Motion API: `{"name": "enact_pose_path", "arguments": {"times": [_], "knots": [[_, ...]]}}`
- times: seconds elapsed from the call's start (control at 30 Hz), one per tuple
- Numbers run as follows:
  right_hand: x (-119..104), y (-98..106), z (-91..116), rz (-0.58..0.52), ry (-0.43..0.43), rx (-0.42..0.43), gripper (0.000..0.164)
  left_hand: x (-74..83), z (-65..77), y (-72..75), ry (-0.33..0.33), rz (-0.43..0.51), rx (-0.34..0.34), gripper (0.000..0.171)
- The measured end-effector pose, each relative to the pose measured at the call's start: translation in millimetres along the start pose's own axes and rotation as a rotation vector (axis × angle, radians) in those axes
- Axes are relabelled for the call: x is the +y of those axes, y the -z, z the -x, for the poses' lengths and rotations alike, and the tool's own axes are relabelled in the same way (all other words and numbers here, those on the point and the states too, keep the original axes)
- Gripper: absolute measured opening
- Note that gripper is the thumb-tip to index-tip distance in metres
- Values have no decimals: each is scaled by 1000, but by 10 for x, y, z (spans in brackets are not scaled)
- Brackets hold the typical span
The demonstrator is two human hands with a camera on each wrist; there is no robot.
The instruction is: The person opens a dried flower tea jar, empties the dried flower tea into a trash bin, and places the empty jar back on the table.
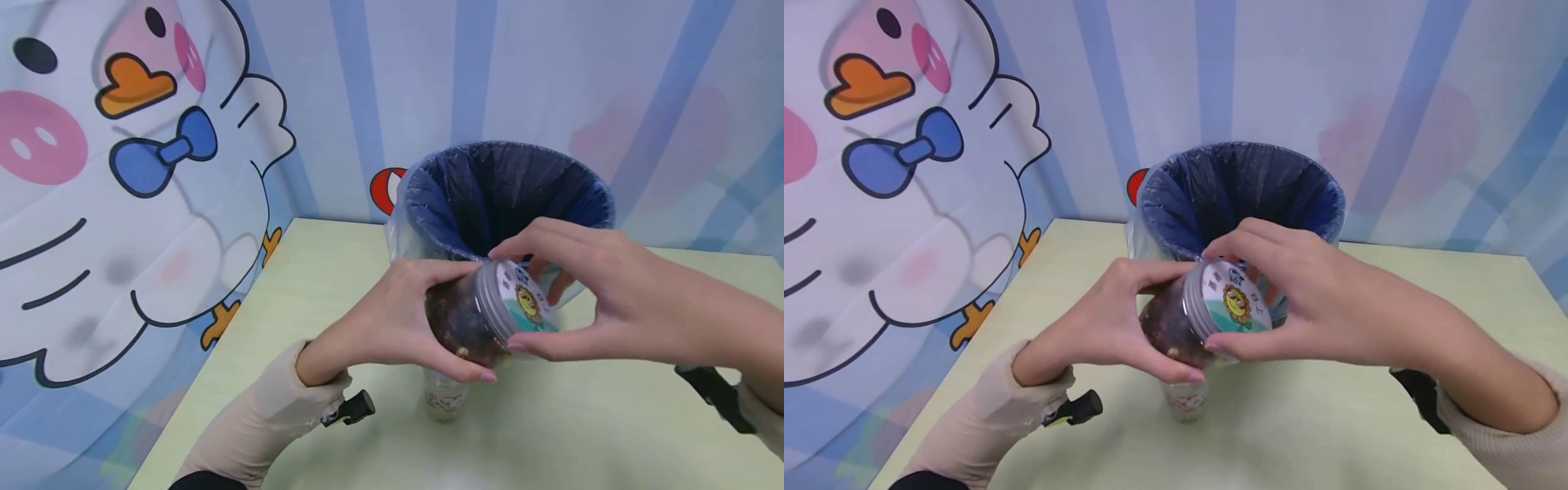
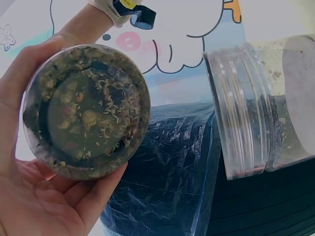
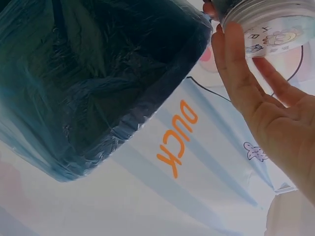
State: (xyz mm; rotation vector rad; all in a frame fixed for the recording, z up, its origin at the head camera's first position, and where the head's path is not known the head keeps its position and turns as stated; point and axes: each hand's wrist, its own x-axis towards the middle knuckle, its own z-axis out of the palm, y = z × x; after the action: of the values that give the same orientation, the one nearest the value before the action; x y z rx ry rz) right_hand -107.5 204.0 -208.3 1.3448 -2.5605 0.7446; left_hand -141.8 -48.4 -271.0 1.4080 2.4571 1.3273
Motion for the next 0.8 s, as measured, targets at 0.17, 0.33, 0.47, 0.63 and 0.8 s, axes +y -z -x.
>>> {"name": "enact_pose_path", "arguments": {"times": [0.17, 0.33, 0.47, 0.63, 0.8], "knots": [[34, 33, -9, -17, 119, -20, 78, 9, -7, 3, 2, -1, -6, 84], [38, 45, -6, -55, 127, -51, 84, 3, -7, -11, -7, 7, 6, 82], [-7, 31, 21, -18, 49, -26, 88, 4, -5, -28, -17, 8, 8, 83], [-71, 0, 33, 65, -60, -34, 68, 14, 0, -29, -33, 2, 21, 84], [-47, 8, 29, 47, -16, -26, 64, 13, -7, -17, -38, -8, 22, 85]]}}
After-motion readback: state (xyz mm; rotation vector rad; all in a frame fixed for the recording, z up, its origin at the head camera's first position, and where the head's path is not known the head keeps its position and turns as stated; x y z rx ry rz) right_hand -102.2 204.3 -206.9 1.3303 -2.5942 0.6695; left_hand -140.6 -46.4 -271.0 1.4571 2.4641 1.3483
